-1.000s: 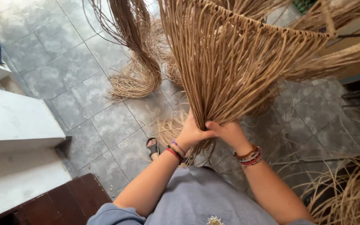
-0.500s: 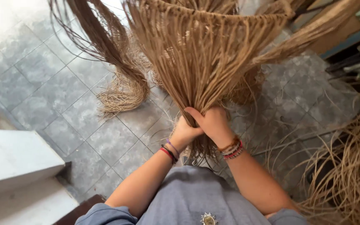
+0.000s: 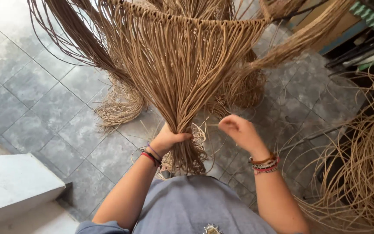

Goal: Weaving natural fiber strands onto a circular frame to create a decorative item.

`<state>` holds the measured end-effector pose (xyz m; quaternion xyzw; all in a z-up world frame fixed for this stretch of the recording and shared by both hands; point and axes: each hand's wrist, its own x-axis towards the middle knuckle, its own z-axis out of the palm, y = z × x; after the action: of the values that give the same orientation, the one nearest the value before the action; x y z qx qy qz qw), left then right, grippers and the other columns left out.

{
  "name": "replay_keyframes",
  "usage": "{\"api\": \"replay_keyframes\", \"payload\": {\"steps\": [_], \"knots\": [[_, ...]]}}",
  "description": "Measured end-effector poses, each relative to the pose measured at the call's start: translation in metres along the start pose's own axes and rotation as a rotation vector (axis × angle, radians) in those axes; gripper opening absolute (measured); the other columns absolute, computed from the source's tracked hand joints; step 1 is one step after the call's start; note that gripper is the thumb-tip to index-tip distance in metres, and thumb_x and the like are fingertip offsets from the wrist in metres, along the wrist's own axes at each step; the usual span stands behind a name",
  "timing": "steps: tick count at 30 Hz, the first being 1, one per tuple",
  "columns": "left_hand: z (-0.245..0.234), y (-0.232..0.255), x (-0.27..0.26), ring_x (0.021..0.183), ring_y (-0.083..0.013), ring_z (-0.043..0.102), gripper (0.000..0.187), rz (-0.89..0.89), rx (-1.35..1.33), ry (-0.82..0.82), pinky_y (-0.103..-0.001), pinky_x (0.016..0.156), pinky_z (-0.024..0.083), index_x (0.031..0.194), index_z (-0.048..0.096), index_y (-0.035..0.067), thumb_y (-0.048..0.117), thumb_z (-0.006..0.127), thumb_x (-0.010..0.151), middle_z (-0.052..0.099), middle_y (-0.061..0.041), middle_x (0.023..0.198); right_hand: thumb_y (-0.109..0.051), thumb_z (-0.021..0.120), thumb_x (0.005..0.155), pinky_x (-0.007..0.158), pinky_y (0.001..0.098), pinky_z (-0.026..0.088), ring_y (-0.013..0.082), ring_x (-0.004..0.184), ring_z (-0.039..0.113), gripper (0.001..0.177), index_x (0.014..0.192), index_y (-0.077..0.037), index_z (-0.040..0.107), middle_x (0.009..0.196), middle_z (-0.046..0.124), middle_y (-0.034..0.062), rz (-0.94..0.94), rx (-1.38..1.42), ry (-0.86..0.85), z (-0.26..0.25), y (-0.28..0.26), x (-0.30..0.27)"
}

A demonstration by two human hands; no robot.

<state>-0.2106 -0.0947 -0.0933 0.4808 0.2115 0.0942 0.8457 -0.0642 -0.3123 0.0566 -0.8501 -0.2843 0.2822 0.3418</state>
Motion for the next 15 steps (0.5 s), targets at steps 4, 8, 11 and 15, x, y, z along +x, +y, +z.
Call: {"api": "replay_keyframes", "payload": {"steps": [4,8,11,15], "knots": [[-0.012,-0.005,-0.004,0.104,-0.0268,0.067,0.078,0.036,-0.009,-0.021,-0.048,0.09,0.058,0.131,0.061,-0.001,-0.009,0.093,0.06,0.07,-0.015,0.117,-0.033,0.08,0.091,0.083,0.0405,0.056,0.024,0.085,0.069,0.033,0.122,-0.023,0.072,0.078,0.068,0.0024,0.016,-0.021,0.338,0.007,0.023,0.026],[-0.003,0.009,-0.014,0.109,-0.0264,0.064,0.085,0.037,0.01,-0.033,-0.049,0.093,0.056,0.135,0.058,0.001,-0.007,0.095,0.059,0.069,-0.014,0.122,-0.039,0.085,0.09,0.09,0.05,0.058,0.0377,0.108,0.068,0.081,0.146,0.007,0.049,0.108,0.074,0.0178,-0.194,-0.13,0.651,0.02,0.016,0.061],[-0.007,-0.007,-0.012,0.115,-0.0315,0.064,0.09,0.027,0.036,-0.061,-0.053,0.097,0.055,0.138,0.056,0.001,-0.007,0.097,0.058,0.067,-0.018,0.127,-0.035,0.065,0.1,0.091,0.0455,0.062,0.0343,0.108,0.072,0.091,0.161,0.005,0.01,0.142,0.057,0.0264,0.097,0.015,0.487,0.004,0.001,0.085],[0.005,0.001,-0.016,0.111,-0.0279,0.064,0.083,-0.009,0.017,-0.058,-0.05,0.095,0.056,0.135,0.06,0.0,-0.008,0.095,0.06,0.069,-0.016,0.123,-0.04,0.044,0.108,0.114,0.0554,0.043,0.0434,0.136,0.053,0.076,0.161,0.005,0.012,0.15,0.05,0.0275,0.06,0.028,0.44,0.002,0.024,0.126]]}}
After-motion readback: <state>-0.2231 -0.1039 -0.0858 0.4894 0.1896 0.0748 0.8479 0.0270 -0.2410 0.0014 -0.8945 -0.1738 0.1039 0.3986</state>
